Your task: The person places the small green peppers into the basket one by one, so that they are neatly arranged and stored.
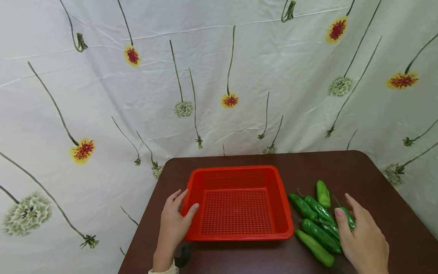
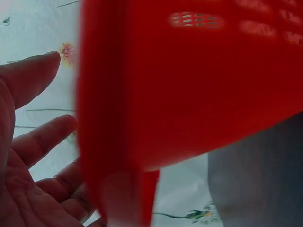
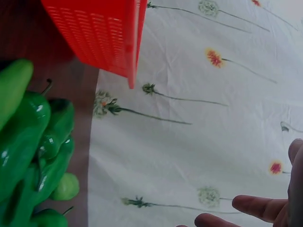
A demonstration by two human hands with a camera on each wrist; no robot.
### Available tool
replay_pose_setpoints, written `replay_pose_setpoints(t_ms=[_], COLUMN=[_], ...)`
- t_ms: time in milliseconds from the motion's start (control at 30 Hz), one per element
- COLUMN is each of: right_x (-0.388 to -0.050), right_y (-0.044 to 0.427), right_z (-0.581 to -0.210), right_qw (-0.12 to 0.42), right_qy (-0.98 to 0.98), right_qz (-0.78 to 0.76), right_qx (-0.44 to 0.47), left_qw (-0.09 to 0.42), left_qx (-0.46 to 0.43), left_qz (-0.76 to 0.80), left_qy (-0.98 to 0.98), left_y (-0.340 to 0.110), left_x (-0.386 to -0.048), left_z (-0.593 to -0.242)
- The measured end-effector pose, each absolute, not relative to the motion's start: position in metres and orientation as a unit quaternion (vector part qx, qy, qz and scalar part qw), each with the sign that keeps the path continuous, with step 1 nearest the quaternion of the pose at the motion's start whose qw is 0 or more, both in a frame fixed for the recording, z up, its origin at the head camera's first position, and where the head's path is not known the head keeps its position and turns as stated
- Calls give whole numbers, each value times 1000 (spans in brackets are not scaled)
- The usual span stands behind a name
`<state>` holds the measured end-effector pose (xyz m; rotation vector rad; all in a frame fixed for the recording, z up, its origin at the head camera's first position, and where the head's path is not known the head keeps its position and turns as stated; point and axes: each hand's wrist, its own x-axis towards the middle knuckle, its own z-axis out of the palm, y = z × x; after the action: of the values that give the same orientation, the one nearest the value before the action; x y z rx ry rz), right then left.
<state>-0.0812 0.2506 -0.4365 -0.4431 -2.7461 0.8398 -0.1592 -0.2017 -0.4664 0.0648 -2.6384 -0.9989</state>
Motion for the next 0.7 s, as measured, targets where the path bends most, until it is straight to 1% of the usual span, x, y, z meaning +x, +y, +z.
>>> replay_pose_setpoints(t_ms=[67, 267, 433, 567, 700], right_x=[-79, -75, -69, -65, -61], right_y=[255, 269, 274, 277, 279], right_z=[-440, -452, -465, -476, -491], right_qw=[105, 42, -6, -21, 4], right_qy=[-937, -937, -932, -923, -929], right_qz=[292, 285, 283, 292, 290], right_qx=[-163, -195, -227, -249, -231], left_qw=[156, 153, 177, 189, 177], left_qx=[21, 8, 13, 24, 42], left_qz=[-354, -375, -382, -383, -393], left_qy=[-922, -914, -907, -904, -901], left_y=[-202, -202, -200, -200, -202], left_x=[-158, -153, -149, -147, -145], left_z=[-473, -491, -500, -505, -506])
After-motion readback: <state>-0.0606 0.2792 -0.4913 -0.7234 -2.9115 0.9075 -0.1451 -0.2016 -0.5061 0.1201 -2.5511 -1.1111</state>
